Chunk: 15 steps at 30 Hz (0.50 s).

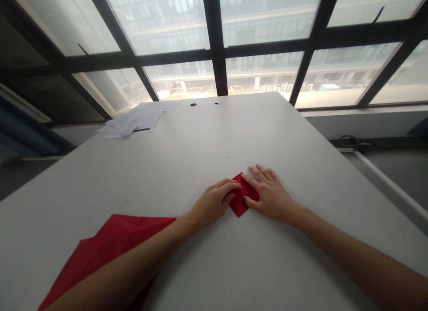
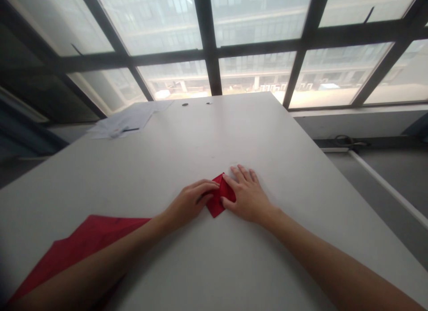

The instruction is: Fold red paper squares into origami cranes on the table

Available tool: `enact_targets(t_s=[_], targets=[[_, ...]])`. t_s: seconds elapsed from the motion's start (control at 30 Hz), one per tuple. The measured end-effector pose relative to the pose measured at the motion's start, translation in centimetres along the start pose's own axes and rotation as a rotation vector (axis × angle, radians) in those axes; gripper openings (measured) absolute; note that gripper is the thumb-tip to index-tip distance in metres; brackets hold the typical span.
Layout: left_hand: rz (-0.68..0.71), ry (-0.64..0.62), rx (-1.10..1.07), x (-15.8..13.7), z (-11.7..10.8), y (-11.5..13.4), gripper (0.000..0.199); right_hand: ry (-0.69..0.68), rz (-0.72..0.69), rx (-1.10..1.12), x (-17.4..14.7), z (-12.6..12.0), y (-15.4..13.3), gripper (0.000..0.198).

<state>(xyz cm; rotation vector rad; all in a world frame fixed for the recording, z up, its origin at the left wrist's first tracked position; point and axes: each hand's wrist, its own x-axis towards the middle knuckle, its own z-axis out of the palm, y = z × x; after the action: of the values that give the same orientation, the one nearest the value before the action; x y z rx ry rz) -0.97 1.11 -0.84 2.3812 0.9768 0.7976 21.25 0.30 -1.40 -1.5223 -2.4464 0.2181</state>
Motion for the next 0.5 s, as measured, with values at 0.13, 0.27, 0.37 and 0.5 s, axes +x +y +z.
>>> enact_targets(t_s=[0.13,0.27,0.37,0.5], targets=[[0.024,0.035,0.024,0.0,0.2,-0.5,0.023,0.010,-0.003,-0.005,0.0,0.0,0.0,0.067],[0.030,0.021,-0.009,-0.1,0.4,-1.1,0.016,0.014,-0.008,-0.007,-0.1,0.1,0.0,0.067],[0.014,0.014,-0.066,0.0,0.5,-1.2,0.016,0.015,-0.013,-0.009,-0.1,0.1,0.1,0.066],[0.004,0.026,-0.070,0.0,0.6,-1.2,0.015,0.009,-0.012,-0.015,-0.1,0.0,0.0,0.067]])
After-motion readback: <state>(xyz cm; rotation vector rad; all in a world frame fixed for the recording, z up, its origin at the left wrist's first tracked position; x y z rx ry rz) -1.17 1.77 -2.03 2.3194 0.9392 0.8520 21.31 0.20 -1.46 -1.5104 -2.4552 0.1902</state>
